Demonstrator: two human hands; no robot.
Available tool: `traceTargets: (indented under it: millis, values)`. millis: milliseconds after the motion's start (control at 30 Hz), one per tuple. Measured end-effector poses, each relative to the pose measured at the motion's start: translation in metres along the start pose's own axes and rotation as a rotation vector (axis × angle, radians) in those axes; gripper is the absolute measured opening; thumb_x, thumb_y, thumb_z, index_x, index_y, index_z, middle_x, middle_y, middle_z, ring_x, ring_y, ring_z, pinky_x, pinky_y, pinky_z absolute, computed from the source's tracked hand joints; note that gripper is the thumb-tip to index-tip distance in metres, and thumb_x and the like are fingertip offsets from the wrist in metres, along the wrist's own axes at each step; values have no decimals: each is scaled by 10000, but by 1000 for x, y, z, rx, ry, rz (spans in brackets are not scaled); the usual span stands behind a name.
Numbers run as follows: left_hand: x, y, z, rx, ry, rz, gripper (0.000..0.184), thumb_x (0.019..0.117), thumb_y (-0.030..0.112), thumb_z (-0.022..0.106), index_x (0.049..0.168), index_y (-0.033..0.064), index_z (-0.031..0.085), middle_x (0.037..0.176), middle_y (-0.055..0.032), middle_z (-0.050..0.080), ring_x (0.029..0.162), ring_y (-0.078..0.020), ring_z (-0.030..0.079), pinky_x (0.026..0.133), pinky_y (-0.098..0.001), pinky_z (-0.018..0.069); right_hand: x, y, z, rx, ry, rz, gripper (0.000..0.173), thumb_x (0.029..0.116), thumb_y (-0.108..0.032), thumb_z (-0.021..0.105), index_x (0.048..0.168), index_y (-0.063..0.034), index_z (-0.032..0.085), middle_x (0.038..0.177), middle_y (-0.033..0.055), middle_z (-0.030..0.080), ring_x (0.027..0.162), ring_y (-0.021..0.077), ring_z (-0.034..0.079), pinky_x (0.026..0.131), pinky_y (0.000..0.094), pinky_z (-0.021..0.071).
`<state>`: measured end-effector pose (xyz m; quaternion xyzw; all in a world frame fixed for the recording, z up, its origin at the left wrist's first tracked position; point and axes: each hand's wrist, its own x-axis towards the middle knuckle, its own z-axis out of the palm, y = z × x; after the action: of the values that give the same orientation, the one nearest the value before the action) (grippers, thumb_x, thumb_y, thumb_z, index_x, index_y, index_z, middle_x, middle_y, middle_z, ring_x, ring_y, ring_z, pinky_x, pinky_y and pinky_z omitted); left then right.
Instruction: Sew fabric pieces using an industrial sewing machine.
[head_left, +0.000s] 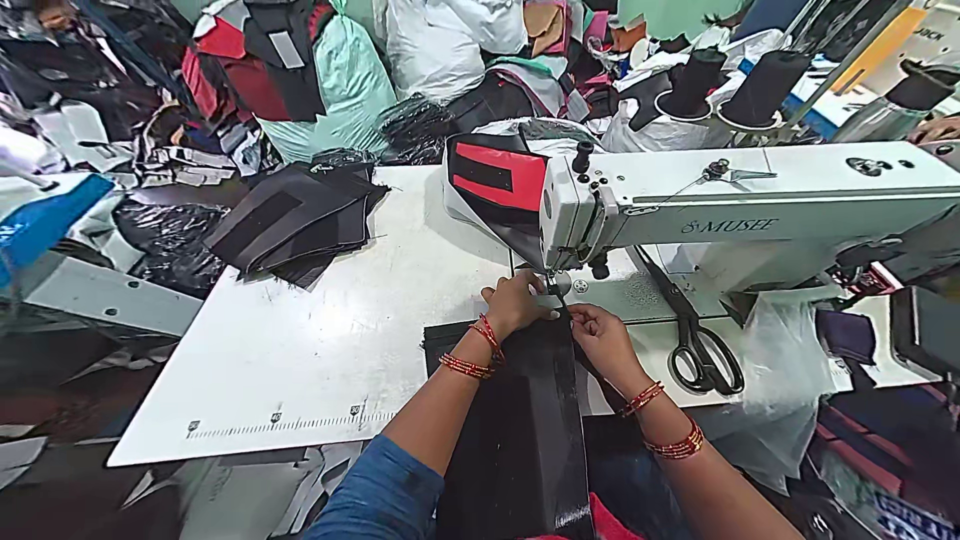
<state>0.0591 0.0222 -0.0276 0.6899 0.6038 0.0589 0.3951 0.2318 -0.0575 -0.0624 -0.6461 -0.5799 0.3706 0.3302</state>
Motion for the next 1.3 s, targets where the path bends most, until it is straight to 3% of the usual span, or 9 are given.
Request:
traceTargets:
  millis: [367,500,600,733,1033,1233,1300]
  values:
    - [-8,18,7,119,2,-48,495,807,306,876,1220,126,672,1103,-150,698,1195,-386,551,1029,-665,309,1,3,-3,79,-41,-12,309,954,-51,581,1244,8,669,993,95,674,750,58,575,687,207,481]
    - [0,12,5,54,33,-51,459,789,291,891,1161,119,685,1049,-141,704,1179,-389,557,1028,-690,297,-1,3,-3,132,-38,-9,306,949,-45,606,1243,17,666,975,86,693,728,36,589,687,190,498]
    - [5,11,2,62,20,-34,482,802,281,878,1202,103,678,1096,-156,714,1213,-411,558,1031,-713,303,-1,2,-5,139,-61,-9,314,960,-38,598,1260,34,654,976,93,687,732,35,580,689,189,491]
    - [12,9,-1,55,25,-33,503,801,276,878,1219,96,665,1058,-145,726,1189,-397,577,1030,-701,311,-1,4,-5,160,-61,-24,309,961,-36,596,1256,34,655,971,88,693,733,22,583,691,177,491]
    - [8,4,3,34,93,-6,470,805,304,882,1187,106,693,1029,-147,719,1157,-412,571,1012,-692,317,-3,2,-6,184,-31,5,285,951,-33,628,1225,29,673,922,69,688,720,15,591,683,168,498]
    - [-9,9,2,142,89,-46,318,861,342,835,1071,114,766,1080,-125,724,1202,-390,532,1016,-641,319,-8,-19,-8,-192,-77,72,353,969,-42,564,1309,-3,650,991,142,691,832,195,638,791,333,525]
    - [-11,7,0,154,68,-60,314,873,359,821,1027,91,768,1071,-137,719,1202,-393,535,1016,-654,319,-8,-24,-9,-230,-107,93,359,980,-40,547,1326,-11,639,1018,144,690,863,209,641,816,343,522]
